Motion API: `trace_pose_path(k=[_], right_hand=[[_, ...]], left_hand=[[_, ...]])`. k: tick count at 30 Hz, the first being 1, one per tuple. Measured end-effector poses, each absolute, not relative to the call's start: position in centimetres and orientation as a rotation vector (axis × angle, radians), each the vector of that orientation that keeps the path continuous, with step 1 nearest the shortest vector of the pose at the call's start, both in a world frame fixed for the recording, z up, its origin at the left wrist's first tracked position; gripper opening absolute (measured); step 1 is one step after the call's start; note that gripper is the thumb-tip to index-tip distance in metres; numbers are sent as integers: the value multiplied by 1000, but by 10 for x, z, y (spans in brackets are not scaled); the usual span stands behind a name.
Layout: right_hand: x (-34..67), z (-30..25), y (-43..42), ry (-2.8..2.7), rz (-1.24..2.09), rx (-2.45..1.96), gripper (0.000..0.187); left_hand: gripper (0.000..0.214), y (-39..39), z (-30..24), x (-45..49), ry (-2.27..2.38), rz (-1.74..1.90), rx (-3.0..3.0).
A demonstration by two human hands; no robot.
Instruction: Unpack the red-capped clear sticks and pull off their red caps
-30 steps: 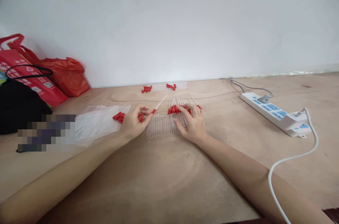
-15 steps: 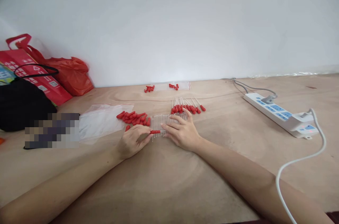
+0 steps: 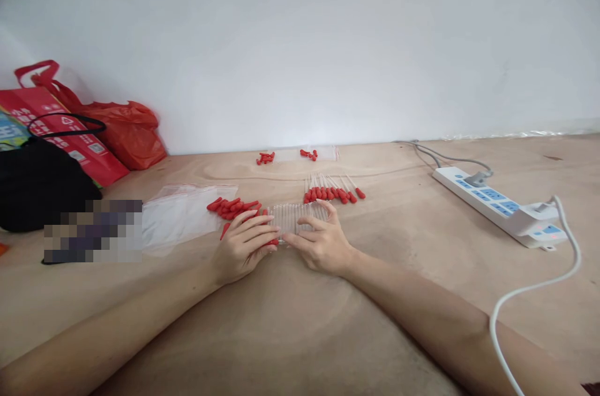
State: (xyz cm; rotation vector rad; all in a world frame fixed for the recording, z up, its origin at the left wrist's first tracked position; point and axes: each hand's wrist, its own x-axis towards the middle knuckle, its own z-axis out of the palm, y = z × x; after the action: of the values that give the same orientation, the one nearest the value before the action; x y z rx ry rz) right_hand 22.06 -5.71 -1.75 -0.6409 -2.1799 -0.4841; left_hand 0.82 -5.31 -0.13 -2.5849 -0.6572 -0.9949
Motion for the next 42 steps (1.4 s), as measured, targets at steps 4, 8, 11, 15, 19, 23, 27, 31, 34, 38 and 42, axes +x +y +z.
trace_pose_path(k=[4, 8, 11, 15, 19, 23, 27, 31, 34, 38, 42], right_hand=[[222, -16, -58, -2179, -531, -607, 14], [223, -15, -59, -2177, -535, -581, 11], [229, -15, -58, -2168, -521, -578, 11], [243, -13, -57, -2089, -482, -757, 11], [250, -12, -53, -2061, -471, -1003, 19], [250, -15, -47, -2086, -477, -1243, 27], [251, -18, -44, -2043, -517, -1338, 26], [249, -20, -42, -2042, -545, -1353, 24], [244, -21, -41, -2042, -550, -1382, 23], [240, -21, -41, -2079, -515, -1400, 23], [238, -20, -43, -2137, -463, -1445, 26]], left_hand=[[8, -56, 1, 7, -622, -966, -2604], [8, -59, 2, 7, -628, -961, -2637], [10, -60, 1, 2, -628, -995, -2648], [10, -56, 2, -15, -792, -1117, -2601], [20, -36, 7, -42, -1263, -1232, -2349], [27, -5, 11, -72, -1750, -1207, -2075], [35, 13, 8, -88, -2003, -1153, -2060], [38, 15, 5, -87, -2006, -1102, -2143], [34, 7, 9, -81, -1891, -1129, -2086], [31, -16, 23, -67, -1678, -970, -2255], [36, -36, 29, -56, -1898, -444, -2443]])
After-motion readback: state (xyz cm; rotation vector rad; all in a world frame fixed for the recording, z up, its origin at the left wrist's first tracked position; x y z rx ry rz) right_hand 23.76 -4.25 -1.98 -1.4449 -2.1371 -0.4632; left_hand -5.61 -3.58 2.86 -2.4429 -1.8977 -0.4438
